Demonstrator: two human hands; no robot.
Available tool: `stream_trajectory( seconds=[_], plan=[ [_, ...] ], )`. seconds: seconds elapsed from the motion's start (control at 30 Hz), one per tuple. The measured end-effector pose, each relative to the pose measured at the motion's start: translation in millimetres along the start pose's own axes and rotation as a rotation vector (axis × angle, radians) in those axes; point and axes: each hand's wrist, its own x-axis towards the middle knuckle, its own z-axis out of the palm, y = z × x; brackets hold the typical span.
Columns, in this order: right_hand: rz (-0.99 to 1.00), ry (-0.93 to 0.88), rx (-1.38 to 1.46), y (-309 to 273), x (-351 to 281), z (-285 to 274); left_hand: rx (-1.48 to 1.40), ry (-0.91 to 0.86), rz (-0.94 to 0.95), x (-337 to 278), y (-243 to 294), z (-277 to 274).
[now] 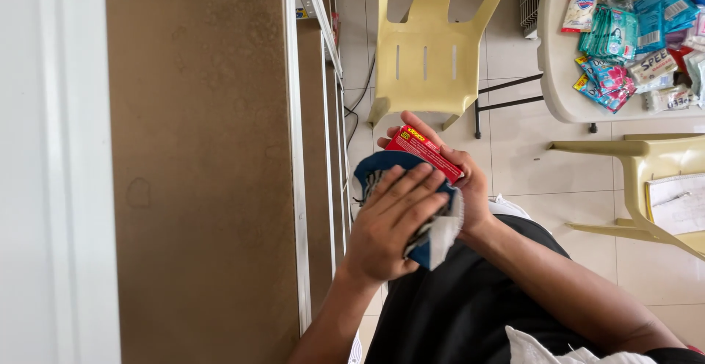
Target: The recorder wipes down various packaged goods with a cloth and then places them onto store shelves.
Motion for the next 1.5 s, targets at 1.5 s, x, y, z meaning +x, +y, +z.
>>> stream_trajectory(
  seconds=[1.5],
  plan=[
    [0.058,0.006,0.142,4.7,6.4,-15.4,-0.11,0.019,0.125,5.3,-12.7,-11.1]
  ],
)
